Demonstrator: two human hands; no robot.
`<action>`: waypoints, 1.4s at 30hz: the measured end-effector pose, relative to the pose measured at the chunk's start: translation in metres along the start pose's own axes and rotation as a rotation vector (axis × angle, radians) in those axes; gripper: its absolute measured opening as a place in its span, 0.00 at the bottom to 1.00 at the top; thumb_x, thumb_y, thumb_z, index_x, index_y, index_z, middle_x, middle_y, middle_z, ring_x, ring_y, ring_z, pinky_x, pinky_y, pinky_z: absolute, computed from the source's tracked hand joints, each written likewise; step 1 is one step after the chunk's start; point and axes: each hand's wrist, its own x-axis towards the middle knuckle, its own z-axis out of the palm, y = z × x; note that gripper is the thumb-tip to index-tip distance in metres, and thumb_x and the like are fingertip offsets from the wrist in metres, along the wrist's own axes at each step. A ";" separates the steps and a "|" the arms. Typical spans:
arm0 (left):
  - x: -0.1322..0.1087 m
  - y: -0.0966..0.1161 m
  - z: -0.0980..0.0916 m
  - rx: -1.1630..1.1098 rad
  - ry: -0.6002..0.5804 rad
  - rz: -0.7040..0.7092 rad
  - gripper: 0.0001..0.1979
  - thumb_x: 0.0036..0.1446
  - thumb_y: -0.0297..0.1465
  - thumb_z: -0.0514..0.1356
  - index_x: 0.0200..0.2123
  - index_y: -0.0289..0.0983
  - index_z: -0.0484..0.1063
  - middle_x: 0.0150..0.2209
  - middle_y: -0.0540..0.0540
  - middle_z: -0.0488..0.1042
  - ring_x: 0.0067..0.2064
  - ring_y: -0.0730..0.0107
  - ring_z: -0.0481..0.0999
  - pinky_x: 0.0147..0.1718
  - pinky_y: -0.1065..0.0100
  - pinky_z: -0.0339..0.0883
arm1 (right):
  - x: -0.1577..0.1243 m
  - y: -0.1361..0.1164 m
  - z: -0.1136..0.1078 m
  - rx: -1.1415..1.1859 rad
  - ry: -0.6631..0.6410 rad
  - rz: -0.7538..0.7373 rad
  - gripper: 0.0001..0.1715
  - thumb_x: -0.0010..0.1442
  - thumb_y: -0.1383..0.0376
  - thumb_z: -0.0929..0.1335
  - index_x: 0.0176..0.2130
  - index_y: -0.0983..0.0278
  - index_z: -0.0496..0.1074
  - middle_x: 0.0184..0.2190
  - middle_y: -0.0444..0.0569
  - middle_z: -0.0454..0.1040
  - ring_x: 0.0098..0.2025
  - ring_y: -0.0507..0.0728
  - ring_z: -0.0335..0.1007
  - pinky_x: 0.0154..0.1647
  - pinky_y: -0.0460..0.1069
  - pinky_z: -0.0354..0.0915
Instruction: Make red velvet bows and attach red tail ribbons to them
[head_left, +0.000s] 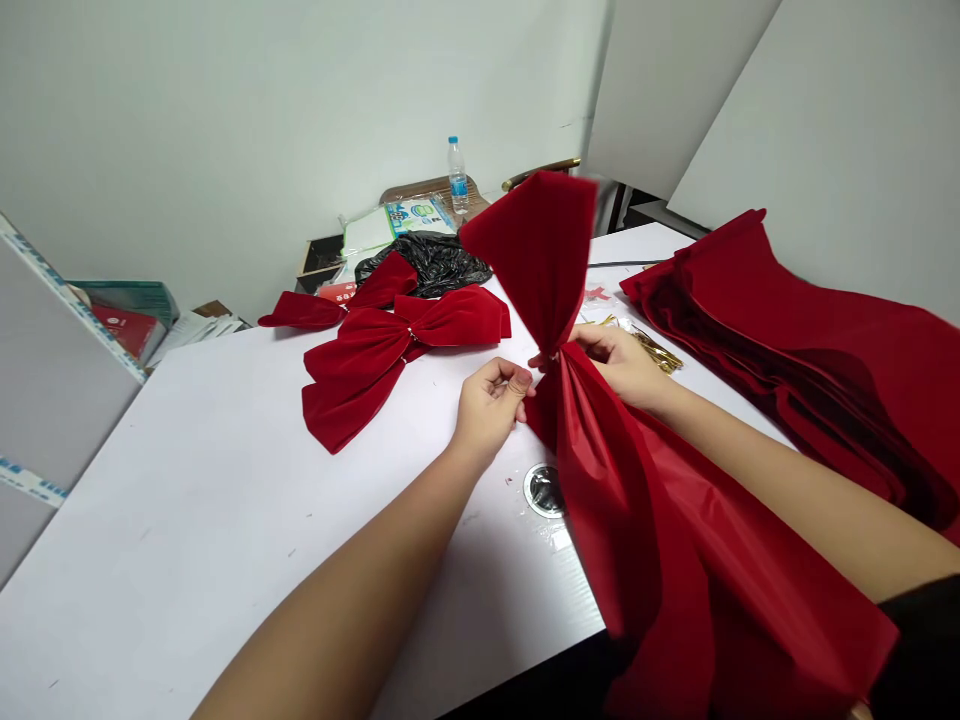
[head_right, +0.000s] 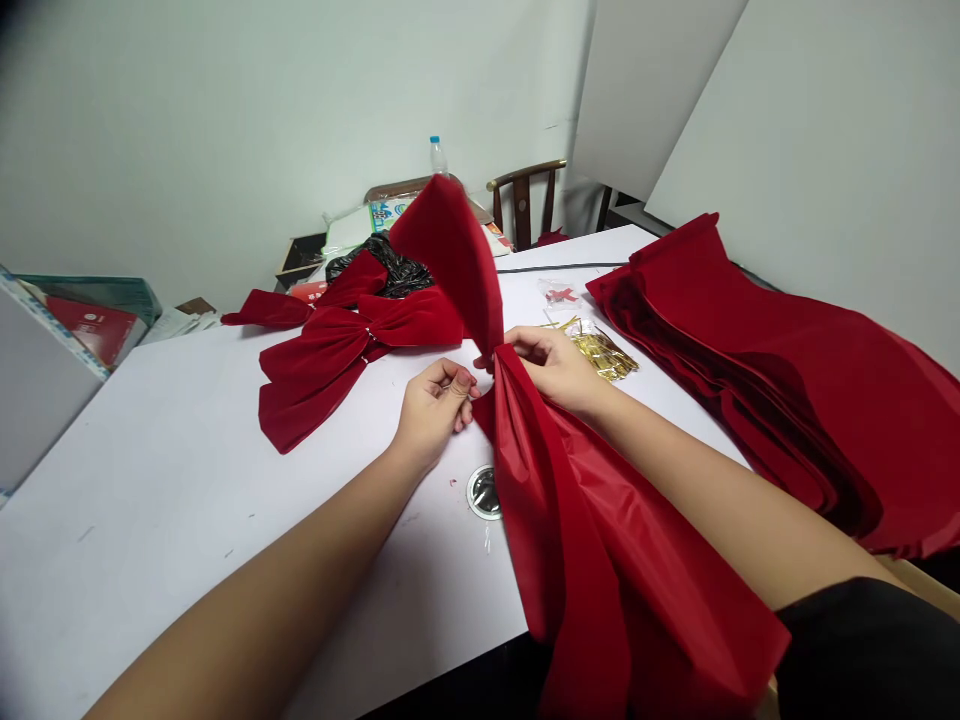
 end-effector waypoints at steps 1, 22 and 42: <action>-0.001 0.000 0.001 -0.004 -0.042 0.006 0.32 0.51 0.60 0.68 0.32 0.35 0.70 0.28 0.48 0.75 0.19 0.79 0.68 0.14 0.75 0.56 | -0.001 -0.003 -0.002 -0.059 0.025 -0.043 0.24 0.48 0.49 0.81 0.34 0.63 0.75 0.31 0.49 0.80 0.32 0.56 0.76 0.35 0.49 0.72; -0.006 -0.002 -0.002 -0.235 -0.264 -0.158 0.21 0.54 0.48 0.73 0.31 0.36 0.78 0.33 0.44 0.79 0.43 0.62 0.81 0.53 0.60 0.74 | -0.003 -0.009 -0.011 -0.331 -0.234 -0.158 0.20 0.64 0.50 0.73 0.43 0.63 0.80 0.41 0.52 0.82 0.41 0.59 0.79 0.44 0.51 0.73; -0.009 0.003 -0.002 -0.410 -0.457 -0.247 0.20 0.56 0.46 0.72 0.28 0.33 0.79 0.31 0.46 0.73 0.37 0.68 0.71 0.47 0.67 0.67 | -0.001 0.001 -0.010 0.147 -0.462 -0.127 0.16 0.68 0.55 0.73 0.43 0.66 0.72 0.32 0.51 0.82 0.34 0.55 0.82 0.42 0.50 0.76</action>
